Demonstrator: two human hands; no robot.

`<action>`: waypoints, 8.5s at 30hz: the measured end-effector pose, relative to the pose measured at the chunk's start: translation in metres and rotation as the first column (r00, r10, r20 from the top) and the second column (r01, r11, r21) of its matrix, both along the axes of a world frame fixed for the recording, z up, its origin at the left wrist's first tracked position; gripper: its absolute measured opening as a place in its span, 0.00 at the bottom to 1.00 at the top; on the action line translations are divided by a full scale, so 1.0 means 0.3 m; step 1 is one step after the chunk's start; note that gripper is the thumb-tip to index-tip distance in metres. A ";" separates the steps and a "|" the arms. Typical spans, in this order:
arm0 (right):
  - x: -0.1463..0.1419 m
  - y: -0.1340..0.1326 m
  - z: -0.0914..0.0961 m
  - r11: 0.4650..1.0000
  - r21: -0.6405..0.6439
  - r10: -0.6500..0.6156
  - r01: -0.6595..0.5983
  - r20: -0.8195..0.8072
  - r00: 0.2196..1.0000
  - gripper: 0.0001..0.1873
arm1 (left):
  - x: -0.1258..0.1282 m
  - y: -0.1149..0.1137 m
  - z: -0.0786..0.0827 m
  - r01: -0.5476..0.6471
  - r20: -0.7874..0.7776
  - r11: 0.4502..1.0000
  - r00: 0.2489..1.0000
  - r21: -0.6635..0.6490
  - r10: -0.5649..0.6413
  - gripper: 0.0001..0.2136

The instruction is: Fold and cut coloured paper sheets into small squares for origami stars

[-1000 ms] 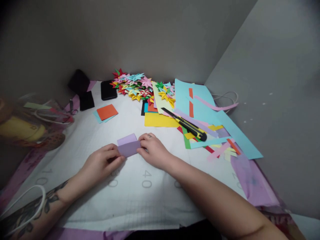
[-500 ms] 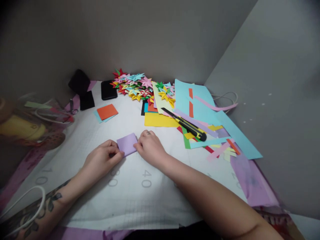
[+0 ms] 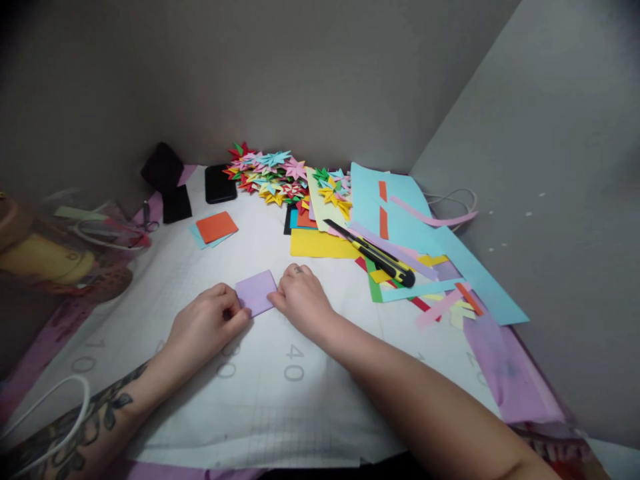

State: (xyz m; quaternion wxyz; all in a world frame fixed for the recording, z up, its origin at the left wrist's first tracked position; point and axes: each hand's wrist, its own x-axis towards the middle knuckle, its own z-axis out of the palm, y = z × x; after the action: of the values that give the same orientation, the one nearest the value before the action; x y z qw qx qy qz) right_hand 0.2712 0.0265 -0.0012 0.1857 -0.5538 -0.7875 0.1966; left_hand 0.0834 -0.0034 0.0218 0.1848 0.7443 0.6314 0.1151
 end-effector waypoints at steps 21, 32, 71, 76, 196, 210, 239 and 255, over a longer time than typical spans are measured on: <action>-0.012 0.000 0.016 1.000 0.000 -0.003 0.003 0.111 0.994 0.12 | -0.028 0.016 -0.089 0.365 -0.044 0.871 0.927 0.327 -0.372 0.19; -0.032 0.006 0.020 1.000 0.024 -0.023 0.017 0.235 0.972 0.14 | -0.021 0.029 -0.062 0.368 -0.034 0.887 0.927 0.280 -0.375 0.18; 0.082 -0.035 0.020 0.831 0.214 0.504 -0.514 0.104 0.857 0.21 | -0.015 0.043 -0.041 0.305 -0.095 0.930 0.952 0.207 -0.291 0.18; 0.087 -0.045 0.030 0.834 0.184 0.507 -0.520 0.117 0.854 0.22 | -0.018 0.049 -0.042 0.321 -0.122 0.920 0.946 0.223 -0.300 0.18; 0.048 -0.042 0.063 0.974 -0.178 -0.224 0.142 -0.863 0.453 0.09 | 0.182 0.071 0.062 -0.210 0.703 0.977 0.692 -0.023 0.165 0.09; 0.066 -0.032 0.060 0.965 -0.210 -0.258 0.160 -0.872 0.417 0.15 | 0.145 0.092 0.061 -0.168 0.832 0.972 0.505 -0.164 0.228 0.12; 0.068 -0.013 0.057 0.953 -0.256 -0.298 0.163 -0.891 0.342 0.15 | 0.122 0.110 0.047 -0.159 0.724 0.984 0.668 -0.085 0.170 0.08; 0.065 -0.003 0.052 0.940 -0.274 -0.321 0.206 -0.914 0.249 0.15 | 0.114 0.118 0.028 -0.102 0.523 0.992 0.843 -0.070 0.124 0.11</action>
State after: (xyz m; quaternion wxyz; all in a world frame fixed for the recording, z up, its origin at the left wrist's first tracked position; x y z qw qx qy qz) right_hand 0.2906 0.0255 0.0144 0.6164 -0.4615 -0.4098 0.4889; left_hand 0.1175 0.0319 0.0301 0.3582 0.6422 0.6014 0.3122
